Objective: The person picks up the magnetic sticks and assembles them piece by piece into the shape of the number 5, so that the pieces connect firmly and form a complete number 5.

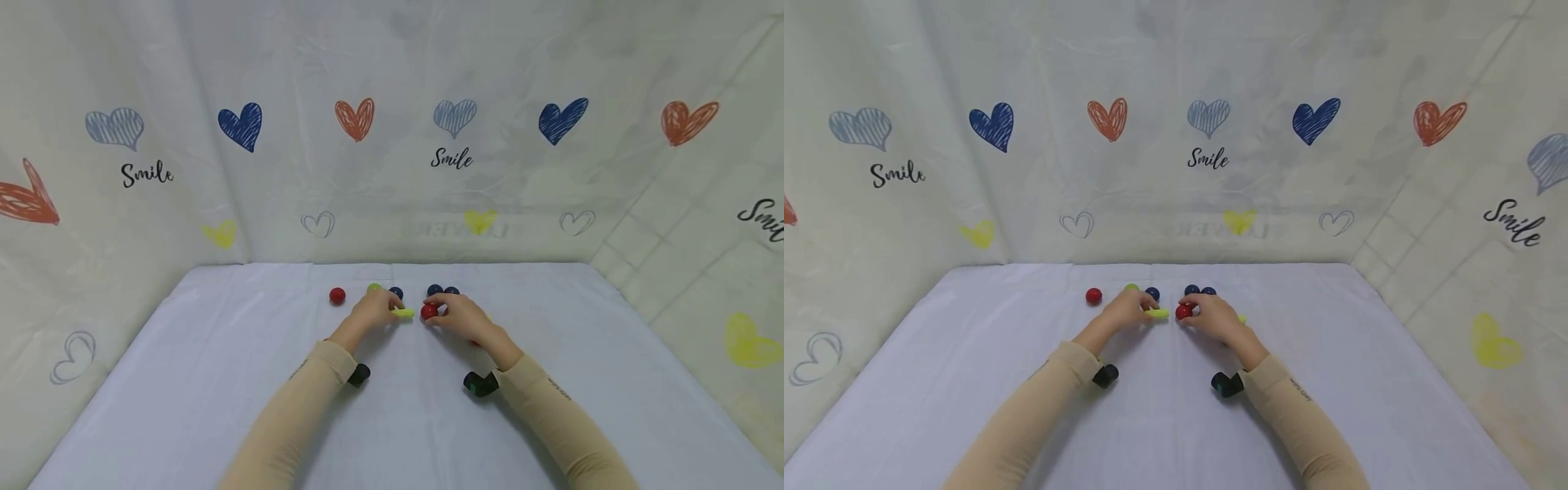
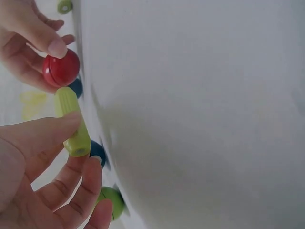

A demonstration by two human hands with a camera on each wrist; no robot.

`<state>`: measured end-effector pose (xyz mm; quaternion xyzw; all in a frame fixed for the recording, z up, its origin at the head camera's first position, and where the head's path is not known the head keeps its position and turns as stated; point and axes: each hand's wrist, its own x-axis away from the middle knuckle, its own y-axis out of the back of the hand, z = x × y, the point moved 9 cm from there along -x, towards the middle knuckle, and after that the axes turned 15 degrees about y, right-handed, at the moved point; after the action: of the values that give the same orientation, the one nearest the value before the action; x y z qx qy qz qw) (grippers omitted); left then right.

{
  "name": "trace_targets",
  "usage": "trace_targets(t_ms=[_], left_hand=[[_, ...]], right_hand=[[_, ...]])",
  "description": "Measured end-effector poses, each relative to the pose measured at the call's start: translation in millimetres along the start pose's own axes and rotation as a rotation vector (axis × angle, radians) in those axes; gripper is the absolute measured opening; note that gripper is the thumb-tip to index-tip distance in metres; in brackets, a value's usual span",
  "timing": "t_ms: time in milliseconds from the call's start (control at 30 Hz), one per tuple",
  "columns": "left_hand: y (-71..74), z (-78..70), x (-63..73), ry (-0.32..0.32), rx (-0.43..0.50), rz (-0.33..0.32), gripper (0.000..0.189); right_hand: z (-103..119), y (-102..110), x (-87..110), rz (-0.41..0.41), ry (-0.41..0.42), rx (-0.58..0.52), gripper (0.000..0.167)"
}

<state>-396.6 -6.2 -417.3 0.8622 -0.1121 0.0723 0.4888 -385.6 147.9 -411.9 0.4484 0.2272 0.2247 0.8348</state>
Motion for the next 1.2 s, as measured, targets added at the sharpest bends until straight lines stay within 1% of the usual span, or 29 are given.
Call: trace_targets(t_ms=[200,467,733,867,1100,1200], left_hand=[[-1.6,-1.2,-2.6,0.016,0.007,0.001,0.028],[-5.0,-7.2,-5.0,0.005,0.024,0.013,0.028],[-6.6,-6.3,-6.7,0.023,0.023,0.003,0.026],[-6.6,-5.4,-5.4,0.026,0.033,0.008,0.026],[-1.7,-1.8,-3.7,0.013,0.021,-0.012,0.028],[2.7,0.3,-2.4,0.000,0.035,-0.025,0.028]], right_hand=[[-1.0,-1.3,-2.1,-0.001,-0.004,-0.007,0.039],[-2.6,-3.2,-4.1,-0.004,-0.006,-0.031,0.039],[-4.4,-5.2,-5.1,0.003,-0.012,-0.035,0.040],[-5.2,-6.1,-5.4,0.003,-0.019,-0.038,0.040],[-4.2,-5.1,-5.4,0.002,-0.010,-0.039,0.041],[-5.1,-4.9,-4.8,0.004,-0.015,-0.037,0.041]])
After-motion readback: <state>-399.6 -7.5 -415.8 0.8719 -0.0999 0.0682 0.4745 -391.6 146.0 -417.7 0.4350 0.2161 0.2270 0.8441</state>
